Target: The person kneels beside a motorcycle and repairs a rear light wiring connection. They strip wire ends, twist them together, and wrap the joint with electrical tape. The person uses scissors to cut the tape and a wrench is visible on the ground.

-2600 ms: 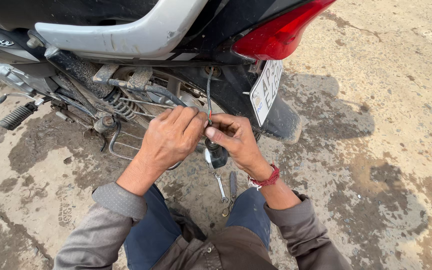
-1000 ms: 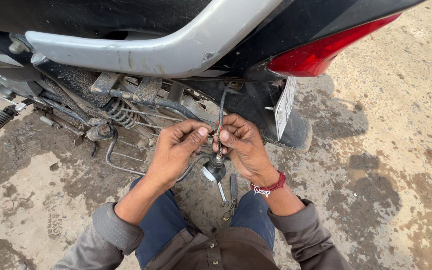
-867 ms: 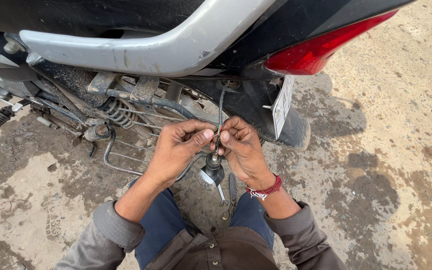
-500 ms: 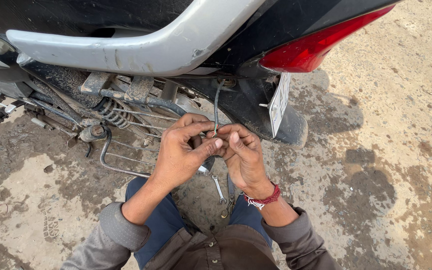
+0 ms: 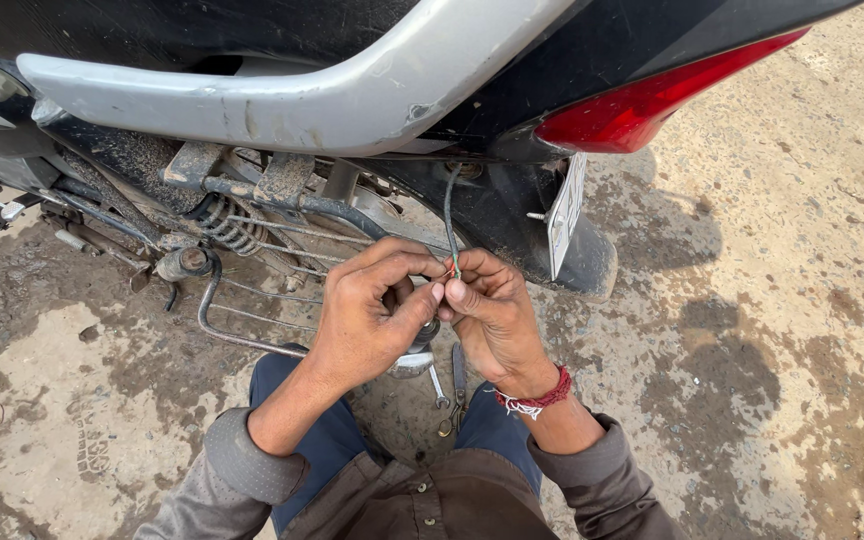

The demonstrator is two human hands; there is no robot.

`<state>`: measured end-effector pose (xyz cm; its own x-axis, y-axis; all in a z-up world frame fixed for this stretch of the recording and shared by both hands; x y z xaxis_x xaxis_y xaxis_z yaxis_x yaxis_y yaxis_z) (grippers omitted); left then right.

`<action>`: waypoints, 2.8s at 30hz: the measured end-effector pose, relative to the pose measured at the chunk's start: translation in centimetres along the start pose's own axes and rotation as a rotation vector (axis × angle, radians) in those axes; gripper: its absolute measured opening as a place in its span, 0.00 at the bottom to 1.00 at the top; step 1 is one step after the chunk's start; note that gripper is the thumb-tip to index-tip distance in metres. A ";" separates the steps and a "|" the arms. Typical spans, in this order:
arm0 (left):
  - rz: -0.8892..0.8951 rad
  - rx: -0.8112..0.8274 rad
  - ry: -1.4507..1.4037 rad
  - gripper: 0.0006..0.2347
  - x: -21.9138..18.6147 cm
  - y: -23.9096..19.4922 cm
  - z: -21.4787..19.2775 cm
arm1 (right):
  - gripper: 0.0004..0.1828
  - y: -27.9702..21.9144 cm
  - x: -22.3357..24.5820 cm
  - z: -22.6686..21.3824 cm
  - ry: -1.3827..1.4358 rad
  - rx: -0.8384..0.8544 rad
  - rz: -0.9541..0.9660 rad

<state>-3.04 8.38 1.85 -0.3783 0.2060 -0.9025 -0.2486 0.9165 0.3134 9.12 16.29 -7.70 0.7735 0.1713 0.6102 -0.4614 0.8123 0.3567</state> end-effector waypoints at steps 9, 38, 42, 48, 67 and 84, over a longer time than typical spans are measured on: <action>0.383 -0.229 0.388 0.08 -4.2 -2.0 -1.2 | 0.11 0.2 -0.2 0.3 -0.029 -0.006 -0.012; -0.517 0.042 -0.643 0.09 9.5 -2.0 2.7 | 0.11 -13.1 4.6 -14.5 -1.139 -0.297 -0.269; -0.214 -0.111 -0.360 0.11 10.0 -5.7 2.2 | 0.09 -16.0 -1.9 -27.3 -1.550 -0.144 0.238; -0.282 0.040 -0.035 0.07 16.2 -11.9 8.4 | 0.12 -21.7 -15.4 -39.7 -1.891 0.588 0.791; -0.807 0.307 -0.192 0.18 25.9 -15.2 16.6 | 0.04 -23.8 -10.1 -25.6 -0.490 -0.237 0.494; 0.054 0.028 0.039 0.36 8.7 -16.4 8.1 | 0.12 -19.2 -2.7 -7.0 -0.553 0.077 0.201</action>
<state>4.95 -2.13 -13.55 -0.4254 0.2421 -0.8720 -0.2019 0.9139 0.3522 18.93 4.13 -21.13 0.3354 -0.0151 0.9420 -0.6218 0.7476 0.2334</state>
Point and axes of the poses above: each hand's wrist, its own y-axis towards the middle knuckle, its own z-axis out of the palm, x = y × z, the point moved 8 cm from there along y, towards the middle knuckle, and after that the axes turned 15 degrees about -z, right-handed, at the moved point
